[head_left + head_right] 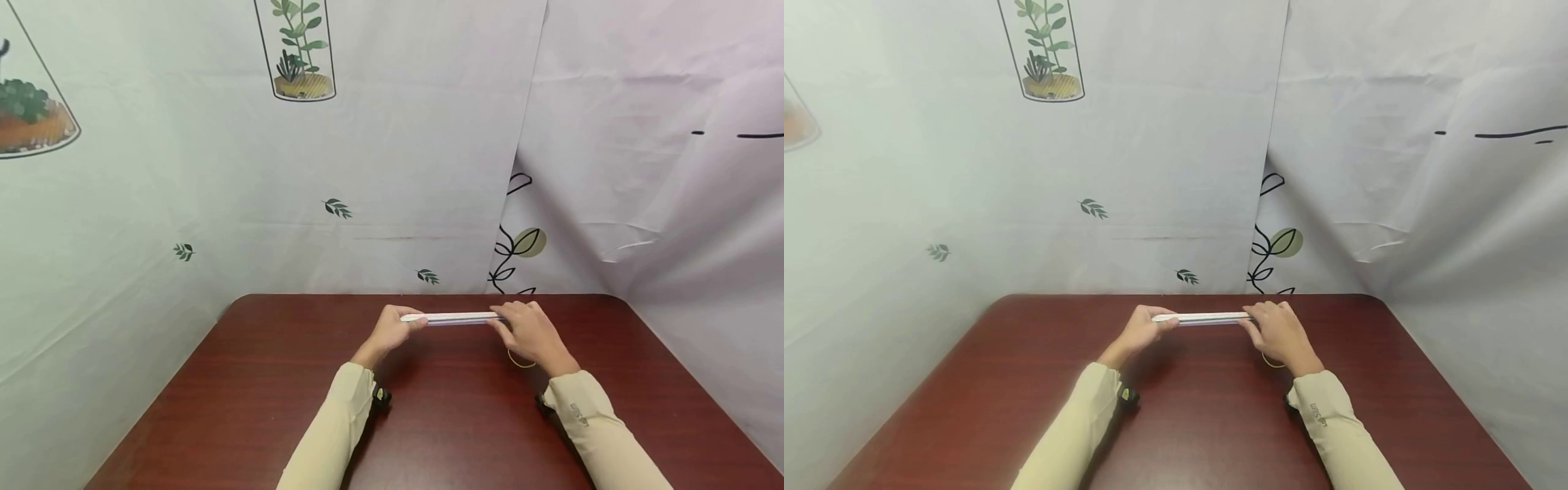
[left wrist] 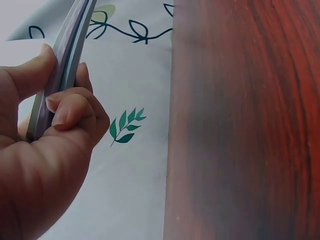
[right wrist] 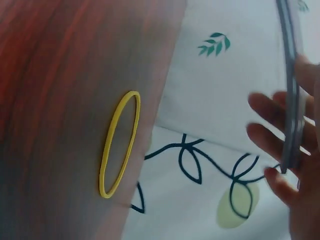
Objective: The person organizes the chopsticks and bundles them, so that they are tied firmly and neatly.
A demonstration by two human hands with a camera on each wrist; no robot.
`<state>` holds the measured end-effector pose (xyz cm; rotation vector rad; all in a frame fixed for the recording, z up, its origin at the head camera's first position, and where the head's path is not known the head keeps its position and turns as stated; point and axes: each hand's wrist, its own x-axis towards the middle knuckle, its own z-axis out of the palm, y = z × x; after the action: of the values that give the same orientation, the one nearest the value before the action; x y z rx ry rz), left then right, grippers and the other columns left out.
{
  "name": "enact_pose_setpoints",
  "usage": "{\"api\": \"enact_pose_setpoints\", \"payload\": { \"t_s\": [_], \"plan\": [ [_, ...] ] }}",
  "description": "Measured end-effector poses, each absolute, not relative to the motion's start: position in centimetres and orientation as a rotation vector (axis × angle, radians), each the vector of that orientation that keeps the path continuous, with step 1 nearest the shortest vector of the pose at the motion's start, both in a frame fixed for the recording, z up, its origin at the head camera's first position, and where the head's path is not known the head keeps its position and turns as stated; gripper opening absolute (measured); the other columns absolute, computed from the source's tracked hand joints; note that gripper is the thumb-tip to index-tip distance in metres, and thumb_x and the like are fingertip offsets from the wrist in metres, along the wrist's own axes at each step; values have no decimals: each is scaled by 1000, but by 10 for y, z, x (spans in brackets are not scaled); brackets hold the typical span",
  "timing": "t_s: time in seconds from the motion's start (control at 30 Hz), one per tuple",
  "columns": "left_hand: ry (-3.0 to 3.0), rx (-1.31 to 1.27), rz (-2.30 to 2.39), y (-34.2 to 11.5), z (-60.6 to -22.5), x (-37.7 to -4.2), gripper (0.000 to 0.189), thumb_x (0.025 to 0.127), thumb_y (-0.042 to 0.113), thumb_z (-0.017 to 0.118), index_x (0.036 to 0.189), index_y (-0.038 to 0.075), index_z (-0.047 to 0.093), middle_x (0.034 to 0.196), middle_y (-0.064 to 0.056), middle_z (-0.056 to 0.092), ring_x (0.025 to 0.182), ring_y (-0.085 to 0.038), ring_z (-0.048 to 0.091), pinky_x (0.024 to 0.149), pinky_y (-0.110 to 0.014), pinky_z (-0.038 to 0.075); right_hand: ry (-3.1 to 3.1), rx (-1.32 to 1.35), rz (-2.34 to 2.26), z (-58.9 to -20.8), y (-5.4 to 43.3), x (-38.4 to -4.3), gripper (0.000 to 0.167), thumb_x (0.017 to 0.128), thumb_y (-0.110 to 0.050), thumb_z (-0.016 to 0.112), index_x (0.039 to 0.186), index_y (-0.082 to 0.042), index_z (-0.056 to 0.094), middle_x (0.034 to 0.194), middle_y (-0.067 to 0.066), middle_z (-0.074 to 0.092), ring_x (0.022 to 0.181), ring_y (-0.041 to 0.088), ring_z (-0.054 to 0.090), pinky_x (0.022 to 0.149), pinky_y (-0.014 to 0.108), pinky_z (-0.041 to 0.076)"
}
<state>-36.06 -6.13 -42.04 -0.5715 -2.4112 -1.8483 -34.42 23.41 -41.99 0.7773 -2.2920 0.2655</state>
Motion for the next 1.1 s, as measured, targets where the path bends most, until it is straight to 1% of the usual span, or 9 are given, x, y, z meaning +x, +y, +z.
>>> {"api": "enact_pose_setpoints", "payload": {
  "t_s": [0.13, 0.27, 0.37, 0.47, 0.57, 0.7, 0.83, 0.93, 1.1],
  "plan": [
    [-2388, -541, -1915, -62, -417, -358, 19, 88, 6, 71, 100, -8, 73, 51, 3, 45, 43, -7, 35, 43, -22, 29, -2178, 733, 81, -421, 222, -343, 42, 93, -34, 57, 114, 0, 69, 97, 13, 69, 89, 32, 64, 78, 50, 42],
    [-2367, -535, -1971, -60, -412, -357, 20, 89, 7, 71, 100, -9, 73, 50, 6, 44, 42, -6, 34, 42, -22, 28, -2075, 712, 51, -422, 210, -342, 52, 98, -42, 46, 116, 2, 66, 103, 17, 67, 94, 34, 62, 81, 52, 41],
    [-2345, -527, -2024, -58, -409, -356, 21, 88, 7, 72, 99, -10, 72, 51, 6, 44, 42, -6, 34, 42, -22, 28, -2035, 693, 45, -422, 203, -342, 56, 98, -46, 44, 116, 3, 64, 106, 18, 66, 95, 37, 61, 81, 54, 42],
    [-2326, -515, -2084, -57, -406, -356, 21, 88, 7, 71, 99, -11, 72, 53, 6, 45, 44, -6, 34, 43, -21, 28, -2024, 674, 30, -421, 200, -342, 59, 95, -50, 46, 116, 2, 63, 106, 19, 65, 95, 39, 59, 82, 56, 40],
    [-2314, -516, -2129, -57, -403, -354, 21, 88, 5, 70, 100, -12, 71, 54, 6, 45, 44, -5, 33, 43, -22, 27, -2016, 657, 10, -420, 200, -342, 62, 93, -53, 47, 115, 2, 63, 102, 19, 64, 90, 39, 57, 80, 55, 40],
    [-2303, -559, -2162, -55, -401, -353, 22, 89, 3, 69, 102, -15, 70, 54, 6, 46, 45, -6, 32, 43, -21, 27, -1990, 632, -4, -418, 202, -341, 60, 97, -56, 42, 100, 1, 63, 87, 17, 60, 78, 38, 53, 74, 52, 41],
    [-2326, -561, -2162, -54, -399, -353, 23, 88, 4, 70, 102, -14, 70, 58, 6, 51, 47, -6, 35, 45, -21, 28, -1947, 626, 1, -418, 204, -341, 60, 101, -57, 36, 84, -2, 55, 75, 15, 55, 68, 36, 49, 63, 48, 41],
    [-2367, -542, -2127, -53, -396, -352, 22, 88, 6, 70, 102, -11, 71, 62, 5, 54, 50, -6, 38, 47, -22, 31, -1888, 628, -3, -418, 204, -343, 61, 100, -56, 38, 83, 0, 55, 72, 15, 53, 61, 36, 48, 53, 45, 38],
    [-2382, -562, -2111, -51, -389, -348, 22, 89, 7, 70, 101, -11, 72, 59, 6, 51, 48, -6, 35, 45, -22, 29, -1796, 621, -6, -419, 206, -346, 62, 100, -56, 37, 82, 1, 54, 69, 15, 50, 55, 35, 43, 47, 44, 32]
  ]
}}
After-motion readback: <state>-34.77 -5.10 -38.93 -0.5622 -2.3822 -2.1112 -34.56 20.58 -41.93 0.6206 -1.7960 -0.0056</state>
